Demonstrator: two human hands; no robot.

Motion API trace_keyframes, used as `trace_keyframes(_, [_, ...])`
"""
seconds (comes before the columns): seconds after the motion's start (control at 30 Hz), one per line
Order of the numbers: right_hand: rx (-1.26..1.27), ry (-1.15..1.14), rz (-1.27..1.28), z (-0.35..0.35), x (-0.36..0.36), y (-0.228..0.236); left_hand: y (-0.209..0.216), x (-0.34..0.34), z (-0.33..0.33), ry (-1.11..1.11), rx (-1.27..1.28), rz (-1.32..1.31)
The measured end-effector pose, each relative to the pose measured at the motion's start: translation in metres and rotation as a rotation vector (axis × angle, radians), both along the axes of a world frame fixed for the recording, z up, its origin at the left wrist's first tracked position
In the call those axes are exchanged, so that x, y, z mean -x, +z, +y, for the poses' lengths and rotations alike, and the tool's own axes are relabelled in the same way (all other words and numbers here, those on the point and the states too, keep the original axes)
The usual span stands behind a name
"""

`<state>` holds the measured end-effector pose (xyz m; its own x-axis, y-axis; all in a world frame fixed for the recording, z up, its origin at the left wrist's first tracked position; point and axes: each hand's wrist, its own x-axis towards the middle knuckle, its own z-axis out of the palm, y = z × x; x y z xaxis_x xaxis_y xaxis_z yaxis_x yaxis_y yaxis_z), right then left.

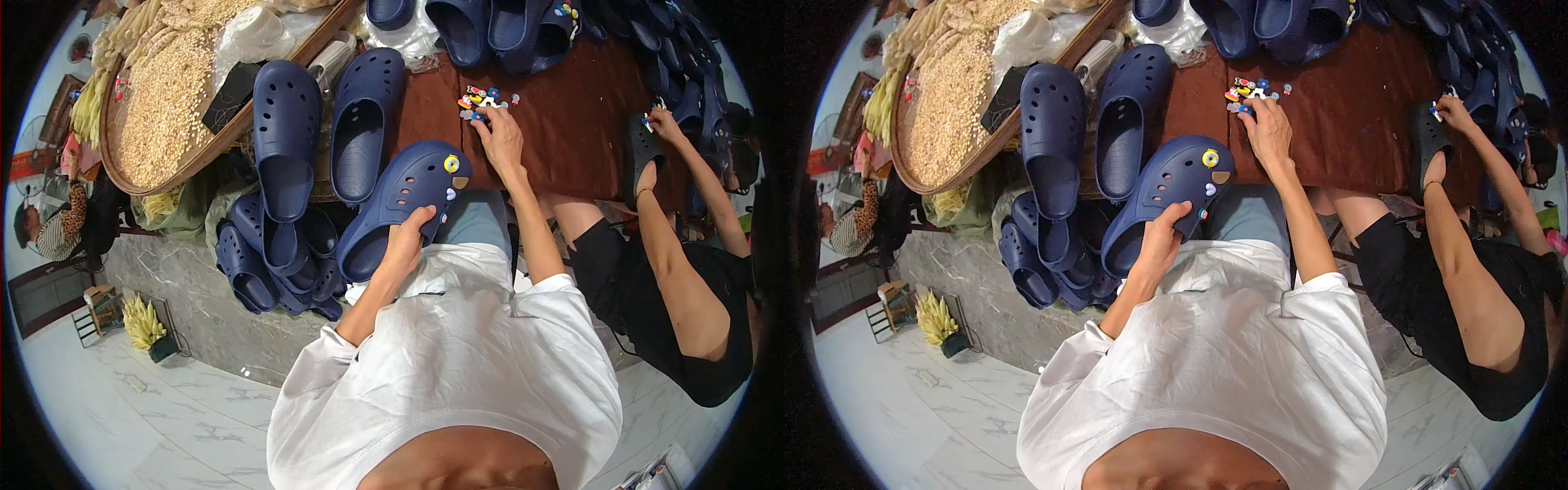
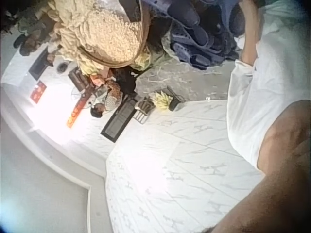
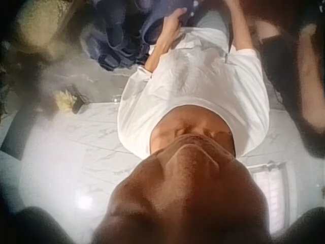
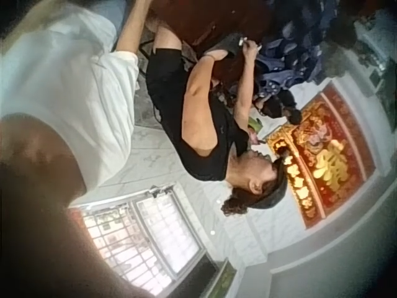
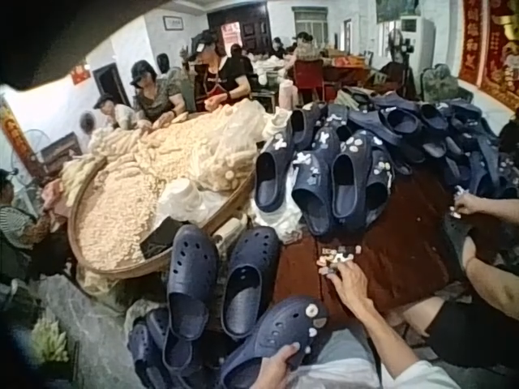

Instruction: The recorder is attaching decorative charms to blue clog-style shoes.

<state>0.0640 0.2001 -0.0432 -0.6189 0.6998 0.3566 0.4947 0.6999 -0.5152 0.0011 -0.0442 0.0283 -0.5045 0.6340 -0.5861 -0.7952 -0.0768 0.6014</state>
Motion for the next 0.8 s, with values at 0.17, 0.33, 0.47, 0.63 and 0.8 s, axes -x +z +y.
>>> trace_keyframes(0.17, [0.279,-0.049,0.102,-0.009,-0.001,0.013,-0.007,0.002,0.0,-0.057,-0.026,-0.003])
trace_keyframes(0.33, [0.557,0.15,0.355,-0.051,-0.008,0.059,-0.005,0.001,0.003,-0.053,-0.016,0.015])
trace_keyframes(0.47, [0.319,0.391,0.196,-0.081,-0.008,0.088,-0.002,0.001,0.007,-0.074,-0.032,0.008])
trace_keyframes(0.63, [0.178,0.386,0.144,-0.09,-0.008,0.086,0.0,0.001,0.007,-0.092,-0.062,-0.004])
trace_keyframes(0.8, [0.285,0.359,0.136,-0.088,-0.009,0.086,-0.003,0.002,0.004,-0.115,-0.072,0.038])
